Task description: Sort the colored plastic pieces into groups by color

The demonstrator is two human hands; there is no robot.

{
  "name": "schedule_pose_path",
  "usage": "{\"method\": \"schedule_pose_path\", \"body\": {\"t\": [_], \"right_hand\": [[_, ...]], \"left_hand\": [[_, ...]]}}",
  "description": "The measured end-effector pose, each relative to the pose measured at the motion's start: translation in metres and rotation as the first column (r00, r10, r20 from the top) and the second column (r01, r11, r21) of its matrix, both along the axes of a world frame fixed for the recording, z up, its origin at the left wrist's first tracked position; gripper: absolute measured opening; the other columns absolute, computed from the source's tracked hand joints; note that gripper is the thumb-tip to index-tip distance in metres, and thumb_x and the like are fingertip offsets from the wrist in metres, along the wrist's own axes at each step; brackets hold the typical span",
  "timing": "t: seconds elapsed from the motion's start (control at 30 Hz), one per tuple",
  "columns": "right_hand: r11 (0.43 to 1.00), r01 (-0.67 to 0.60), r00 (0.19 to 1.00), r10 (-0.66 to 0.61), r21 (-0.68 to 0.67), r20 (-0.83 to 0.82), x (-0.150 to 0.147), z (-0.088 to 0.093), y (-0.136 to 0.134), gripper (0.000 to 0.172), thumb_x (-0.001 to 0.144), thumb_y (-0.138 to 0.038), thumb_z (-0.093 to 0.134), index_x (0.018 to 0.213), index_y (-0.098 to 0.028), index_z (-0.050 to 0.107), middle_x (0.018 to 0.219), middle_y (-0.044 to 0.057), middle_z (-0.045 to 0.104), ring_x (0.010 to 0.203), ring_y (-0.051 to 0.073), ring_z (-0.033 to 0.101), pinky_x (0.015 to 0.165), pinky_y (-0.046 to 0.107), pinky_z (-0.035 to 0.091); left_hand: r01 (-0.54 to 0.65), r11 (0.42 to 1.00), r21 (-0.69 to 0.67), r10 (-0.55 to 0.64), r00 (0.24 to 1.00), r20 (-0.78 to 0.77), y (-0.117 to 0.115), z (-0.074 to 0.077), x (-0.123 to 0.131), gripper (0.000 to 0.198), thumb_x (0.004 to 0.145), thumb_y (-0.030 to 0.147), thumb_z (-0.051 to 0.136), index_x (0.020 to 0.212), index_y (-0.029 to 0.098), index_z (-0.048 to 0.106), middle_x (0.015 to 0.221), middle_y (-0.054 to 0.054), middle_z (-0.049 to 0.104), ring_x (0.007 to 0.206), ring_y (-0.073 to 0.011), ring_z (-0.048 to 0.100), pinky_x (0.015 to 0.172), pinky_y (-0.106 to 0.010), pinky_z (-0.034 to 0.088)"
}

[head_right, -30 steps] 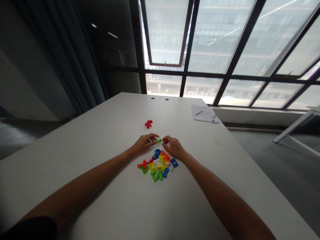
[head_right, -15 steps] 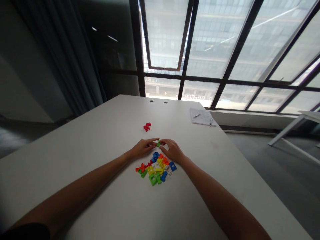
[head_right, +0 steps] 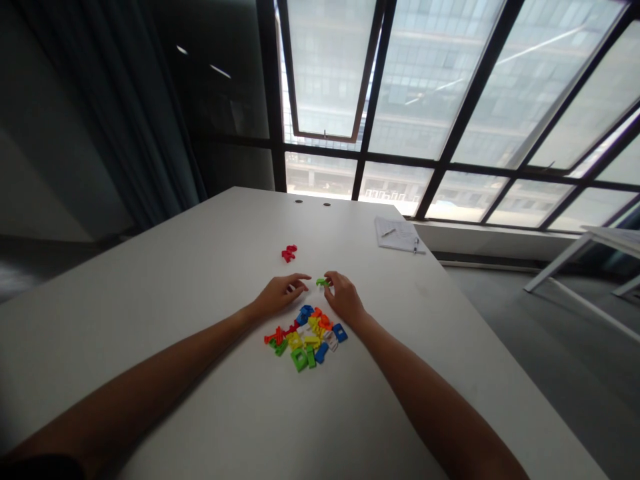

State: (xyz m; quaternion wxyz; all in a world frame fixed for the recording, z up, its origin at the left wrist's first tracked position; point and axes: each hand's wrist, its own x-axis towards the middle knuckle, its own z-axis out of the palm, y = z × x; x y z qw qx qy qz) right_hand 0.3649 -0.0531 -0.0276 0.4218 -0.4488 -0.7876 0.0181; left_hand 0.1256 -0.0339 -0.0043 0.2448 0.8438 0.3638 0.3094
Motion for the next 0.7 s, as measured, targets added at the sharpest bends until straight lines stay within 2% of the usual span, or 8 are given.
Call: {"method": "schedule_pose_path", "body": {"t": [0.07,0.1,0.2,0.27,0.37,0.47,0.6,0.7], "right_hand": [[0.999,0.009,0.994,-0.004,-0.049,0.108,0.001,-0.003,0.002,0.02,0.086,-0.006,0.062,0.1,-0.02,0.062,0.092,0.005,0.068,0.086,0.022,0.063,0.083,0.033,0.052],[0.998,0.015,0.99,-0.005,-0.065,0.143,0.002,-0.003,0.002,0.018,0.086,-0.006,0.063,0.097,-0.02,0.062,0.091,0.005,0.068,0.086,0.022,0.063,0.083,0.034,0.052],[0.998,0.036,0.991,-0.028,-0.054,0.134,0.003,-0.002,0.001,0.021,0.086,-0.009,0.066,0.104,-0.019,0.062,0.099,0.007,0.067,0.087,0.022,0.062,0.084,0.034,0.051],[0.998,0.058,0.99,-0.055,-0.015,0.128,0.006,0.001,-0.002,0.024,0.087,-0.01,0.067,0.108,-0.018,0.062,0.104,0.009,0.066,0.091,0.023,0.062,0.087,0.036,0.05],[1.0,0.028,0.969,-0.029,0.008,0.247,0.012,0.007,-0.006,0.015,0.09,-0.013,0.066,0.104,-0.019,0.065,0.104,0.008,0.068,0.1,0.026,0.06,0.093,0.039,0.046],[1.0,-0.015,0.933,0.023,-0.025,0.358,0.019,0.01,-0.007,0.012,0.093,-0.016,0.064,0.104,-0.02,0.067,0.104,0.008,0.07,0.105,0.026,0.058,0.096,0.04,0.043],[0.992,0.117,0.907,-0.09,-0.041,0.412,0.023,0.008,0.004,0.018,0.098,-0.023,0.06,0.113,-0.02,0.069,0.115,0.011,0.069,0.113,0.028,0.056,0.101,0.044,0.04],[0.968,0.237,0.884,-0.179,-0.085,0.431,0.025,0.006,0.02,0.031,0.099,-0.03,0.061,0.128,-0.02,0.065,0.127,0.014,0.064,0.12,0.03,0.053,0.102,0.045,0.041]], "left_hand": [[-0.151,0.978,0.146,0.162,0.985,-0.065,0.0,0.0,-0.001,0.031,0.095,0.03,0.054,0.122,0.025,0.069,0.095,-0.001,0.078,0.077,-0.0171,0.069,0.077,-0.029,0.052],[-0.187,0.959,0.215,0.212,0.972,-0.1,0.001,0.0,-0.003,0.029,0.094,0.029,0.054,0.118,0.025,0.071,0.094,-0.001,0.077,0.078,-0.0179,0.069,0.077,-0.029,0.051],[-0.152,0.914,0.376,0.247,0.944,-0.219,0.006,0.0,-0.013,0.027,0.094,0.026,0.053,0.113,0.026,0.073,0.096,-0.004,0.077,0.084,-0.0199,0.069,0.078,-0.029,0.049],[-0.125,0.896,0.427,0.258,0.927,-0.271,0.012,0.0,-0.021,0.028,0.095,0.026,0.052,0.113,0.026,0.073,0.097,-0.005,0.077,0.085,-0.0209,0.07,0.077,-0.029,0.048],[-0.176,0.9,0.399,0.304,0.91,-0.284,0.019,-0.002,-0.03,0.027,0.094,0.028,0.053,0.11,0.026,0.074,0.094,-0.004,0.077,0.082,-0.0206,0.069,0.072,-0.028,0.046],[-0.182,0.919,0.35,0.291,0.911,-0.292,0.021,-0.003,-0.032,0.025,0.092,0.027,0.053,0.106,0.027,0.075,0.095,-0.002,0.077,0.08,-0.0195,0.069,0.069,-0.027,0.044],[-0.096,0.933,0.347,0.224,0.91,-0.35,0.018,-0.003,-0.027,0.025,0.094,0.029,0.051,0.104,0.028,0.074,0.098,-0.001,0.076,0.082,-0.0193,0.068,0.066,-0.027,0.042],[-0.103,0.941,0.323,0.222,0.907,-0.358,0.017,-0.003,-0.024,0.026,0.096,0.032,0.049,0.105,0.029,0.073,0.1,-0.001,0.076,0.082,-0.0195,0.068,0.067,-0.027,0.042]]}}
